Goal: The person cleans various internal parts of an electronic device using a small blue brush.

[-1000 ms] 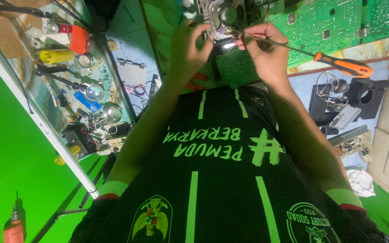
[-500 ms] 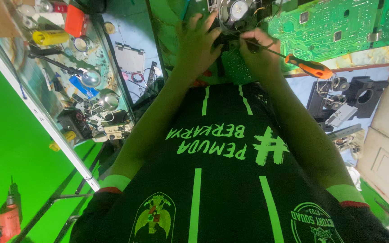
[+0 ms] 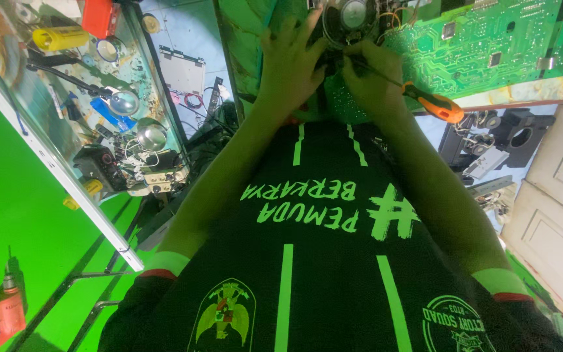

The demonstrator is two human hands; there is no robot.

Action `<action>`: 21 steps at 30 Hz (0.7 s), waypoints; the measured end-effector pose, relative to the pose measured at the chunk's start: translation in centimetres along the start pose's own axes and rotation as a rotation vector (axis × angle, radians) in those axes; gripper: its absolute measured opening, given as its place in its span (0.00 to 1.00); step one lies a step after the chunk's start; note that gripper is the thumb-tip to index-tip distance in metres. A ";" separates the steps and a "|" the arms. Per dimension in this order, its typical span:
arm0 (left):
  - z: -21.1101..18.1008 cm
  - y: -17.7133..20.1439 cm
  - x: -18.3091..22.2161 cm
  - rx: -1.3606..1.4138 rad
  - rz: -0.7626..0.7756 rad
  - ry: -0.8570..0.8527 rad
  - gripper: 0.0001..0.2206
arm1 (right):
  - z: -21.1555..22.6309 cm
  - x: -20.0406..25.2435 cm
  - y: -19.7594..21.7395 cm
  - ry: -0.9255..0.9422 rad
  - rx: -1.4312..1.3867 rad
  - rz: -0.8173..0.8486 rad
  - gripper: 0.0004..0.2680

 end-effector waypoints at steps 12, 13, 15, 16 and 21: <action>-0.2 1.0 -0.4 0.014 -0.055 -0.031 0.20 | -0.1 0.0 -0.1 -0.114 0.028 0.063 0.05; -0.1 1.0 -0.3 0.017 -0.053 -0.029 0.19 | -0.1 0.0 -0.2 -0.127 0.032 0.064 0.05; 0.0 1.0 -0.3 0.024 -0.048 -0.022 0.19 | -0.1 0.0 -0.3 -0.153 0.041 0.069 0.05; -0.1 1.0 -0.2 0.023 -0.044 -0.025 0.19 | 0.1 -0.1 -0.2 -0.095 0.060 0.063 0.05; -0.1 1.0 -0.4 0.028 -0.060 -0.019 0.18 | 0.2 -0.3 -0.3 -0.024 0.052 0.073 0.04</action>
Point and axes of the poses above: each hand's wrist, its own x-axis away from the middle knuckle, its own y-axis out of the back of the hand, z = x × y, the point moved 3 cm from there along -x, towards the middle knuckle, and after that the axes turned 14 degrees about -z, right-handed, at the moved point
